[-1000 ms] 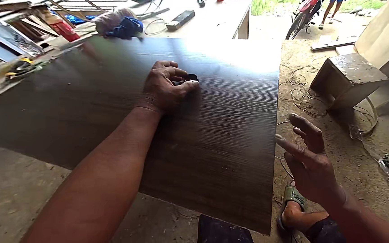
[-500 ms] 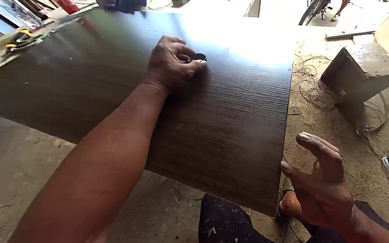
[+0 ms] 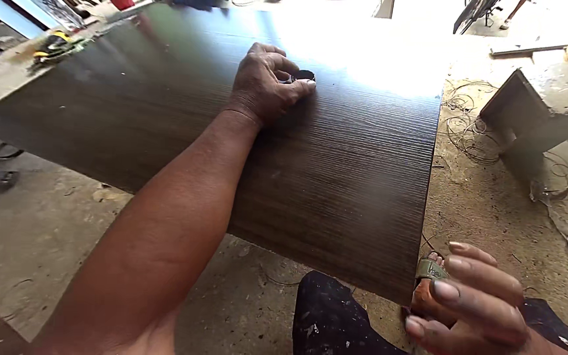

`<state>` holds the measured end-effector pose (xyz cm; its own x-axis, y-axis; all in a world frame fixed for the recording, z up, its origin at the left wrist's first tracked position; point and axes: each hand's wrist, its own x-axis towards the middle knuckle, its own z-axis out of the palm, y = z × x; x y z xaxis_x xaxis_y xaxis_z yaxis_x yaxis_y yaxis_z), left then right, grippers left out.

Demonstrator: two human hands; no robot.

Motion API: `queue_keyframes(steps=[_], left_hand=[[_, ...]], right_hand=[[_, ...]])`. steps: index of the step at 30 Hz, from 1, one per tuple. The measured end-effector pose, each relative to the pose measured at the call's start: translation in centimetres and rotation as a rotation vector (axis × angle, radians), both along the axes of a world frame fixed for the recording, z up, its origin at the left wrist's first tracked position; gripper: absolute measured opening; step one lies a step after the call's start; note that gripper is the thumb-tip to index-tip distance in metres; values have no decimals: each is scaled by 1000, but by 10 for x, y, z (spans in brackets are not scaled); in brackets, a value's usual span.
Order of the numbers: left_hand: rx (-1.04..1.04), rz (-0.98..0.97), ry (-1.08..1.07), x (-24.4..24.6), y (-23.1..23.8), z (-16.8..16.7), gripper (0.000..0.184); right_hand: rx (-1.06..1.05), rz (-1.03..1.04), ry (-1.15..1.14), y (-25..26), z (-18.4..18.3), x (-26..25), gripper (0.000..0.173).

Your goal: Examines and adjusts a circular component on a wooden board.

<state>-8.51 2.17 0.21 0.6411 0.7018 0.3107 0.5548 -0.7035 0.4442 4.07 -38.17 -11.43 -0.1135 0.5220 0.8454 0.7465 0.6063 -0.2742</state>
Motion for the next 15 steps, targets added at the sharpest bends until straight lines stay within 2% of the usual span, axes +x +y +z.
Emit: queue_keyframes(steps=[6, 12, 15], left_hand=[[-5, 8, 5, 0, -1, 1, 53], [22, -23, 17, -1, -2, 2, 48], [40, -37, -5, -2, -2, 0, 46]], right_hand=[[-38, -82, 68, 7, 2, 8, 29], [33, 29, 46, 5, 4, 1, 26], [-32, -139, 129, 14, 6, 18, 32]])
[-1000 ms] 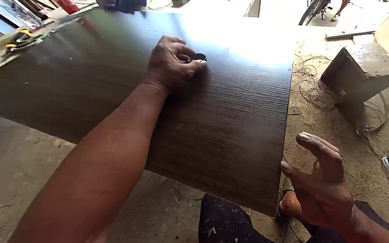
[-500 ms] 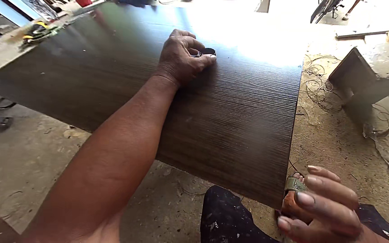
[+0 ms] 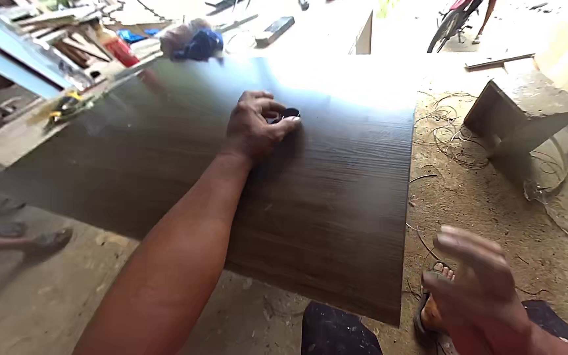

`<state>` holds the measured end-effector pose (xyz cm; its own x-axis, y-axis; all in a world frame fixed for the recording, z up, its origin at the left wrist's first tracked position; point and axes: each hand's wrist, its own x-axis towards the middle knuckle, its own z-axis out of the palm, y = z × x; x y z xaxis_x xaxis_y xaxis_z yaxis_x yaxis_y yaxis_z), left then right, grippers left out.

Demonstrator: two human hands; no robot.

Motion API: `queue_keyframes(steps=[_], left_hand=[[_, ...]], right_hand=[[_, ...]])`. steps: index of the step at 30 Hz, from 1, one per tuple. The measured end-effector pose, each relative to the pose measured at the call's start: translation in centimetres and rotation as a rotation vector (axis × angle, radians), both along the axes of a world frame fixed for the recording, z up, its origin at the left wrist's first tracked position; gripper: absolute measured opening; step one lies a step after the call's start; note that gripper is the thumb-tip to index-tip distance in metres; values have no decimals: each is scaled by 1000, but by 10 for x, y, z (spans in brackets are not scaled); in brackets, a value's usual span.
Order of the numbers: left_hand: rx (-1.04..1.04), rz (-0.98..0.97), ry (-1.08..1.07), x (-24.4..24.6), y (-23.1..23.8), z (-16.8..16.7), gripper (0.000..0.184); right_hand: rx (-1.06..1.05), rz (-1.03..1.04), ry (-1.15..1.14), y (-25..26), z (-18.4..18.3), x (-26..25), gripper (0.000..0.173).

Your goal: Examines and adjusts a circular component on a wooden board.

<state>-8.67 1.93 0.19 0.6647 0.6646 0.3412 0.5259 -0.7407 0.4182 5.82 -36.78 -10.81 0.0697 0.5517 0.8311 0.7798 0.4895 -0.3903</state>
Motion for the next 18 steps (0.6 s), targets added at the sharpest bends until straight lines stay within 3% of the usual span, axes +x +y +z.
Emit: queue_keyframes(steps=[7, 18], left_hand=[[-11, -4, -26, 0, 0, -2, 45], [-27, 25, -45, 1, -5, -1, 40]], right_hand=[[-195, -220, 187, 58, -15, 67, 43], [-250, -282, 117, 95, 2, 87, 51]])
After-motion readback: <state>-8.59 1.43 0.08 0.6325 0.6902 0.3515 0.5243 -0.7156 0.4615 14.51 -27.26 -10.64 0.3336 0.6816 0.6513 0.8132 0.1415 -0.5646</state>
